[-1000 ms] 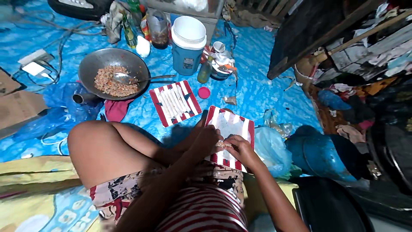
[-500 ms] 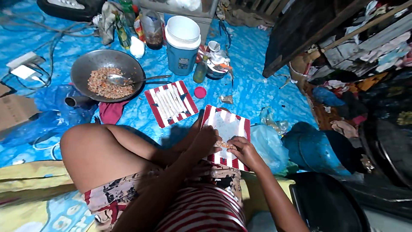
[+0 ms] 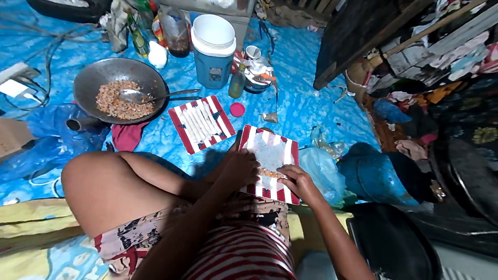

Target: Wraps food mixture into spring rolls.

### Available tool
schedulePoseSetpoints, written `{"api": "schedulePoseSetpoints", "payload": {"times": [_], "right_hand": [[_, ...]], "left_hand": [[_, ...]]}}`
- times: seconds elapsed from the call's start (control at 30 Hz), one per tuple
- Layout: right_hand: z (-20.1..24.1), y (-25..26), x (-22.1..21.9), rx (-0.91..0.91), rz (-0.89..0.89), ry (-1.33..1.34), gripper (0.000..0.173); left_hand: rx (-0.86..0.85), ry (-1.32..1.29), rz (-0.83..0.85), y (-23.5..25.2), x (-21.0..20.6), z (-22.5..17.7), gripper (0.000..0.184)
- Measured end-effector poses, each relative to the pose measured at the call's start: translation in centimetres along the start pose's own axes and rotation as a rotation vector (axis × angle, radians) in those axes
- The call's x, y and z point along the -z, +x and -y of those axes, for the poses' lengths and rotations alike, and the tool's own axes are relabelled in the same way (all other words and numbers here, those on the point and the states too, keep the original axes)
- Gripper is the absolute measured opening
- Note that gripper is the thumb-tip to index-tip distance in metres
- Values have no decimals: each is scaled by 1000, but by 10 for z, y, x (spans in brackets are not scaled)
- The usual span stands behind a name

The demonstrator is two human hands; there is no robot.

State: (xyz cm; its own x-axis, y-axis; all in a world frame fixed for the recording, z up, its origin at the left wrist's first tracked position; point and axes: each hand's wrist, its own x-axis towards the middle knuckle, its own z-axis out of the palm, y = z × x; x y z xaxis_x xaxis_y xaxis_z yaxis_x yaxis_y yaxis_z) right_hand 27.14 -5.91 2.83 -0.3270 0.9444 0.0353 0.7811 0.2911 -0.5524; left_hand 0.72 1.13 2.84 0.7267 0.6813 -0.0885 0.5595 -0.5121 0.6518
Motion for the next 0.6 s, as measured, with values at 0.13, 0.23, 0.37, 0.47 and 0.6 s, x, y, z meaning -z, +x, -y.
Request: {"api": "schedulePoseSetpoints", "payload": {"times": [0.13,0.23,0.37,0.47,0.6], "right_hand": [[4,2,-1,79,-69,14,20],[4,3,-7,124,-94,-2,18],[3,3,-6,111,-64,-10,19],[9,2,5,27,-11,42,18],[11,4,21,-108,153,63,44]], "left_hand": [[14,22,-4,-1,1,4,38],[17,5,22,-3,4,2,34],[-7,8,-17,-5,3,4,30],[1,11,-19,-3,1,5,33],[-11,8,-36,-5,-2,7,39]]}}
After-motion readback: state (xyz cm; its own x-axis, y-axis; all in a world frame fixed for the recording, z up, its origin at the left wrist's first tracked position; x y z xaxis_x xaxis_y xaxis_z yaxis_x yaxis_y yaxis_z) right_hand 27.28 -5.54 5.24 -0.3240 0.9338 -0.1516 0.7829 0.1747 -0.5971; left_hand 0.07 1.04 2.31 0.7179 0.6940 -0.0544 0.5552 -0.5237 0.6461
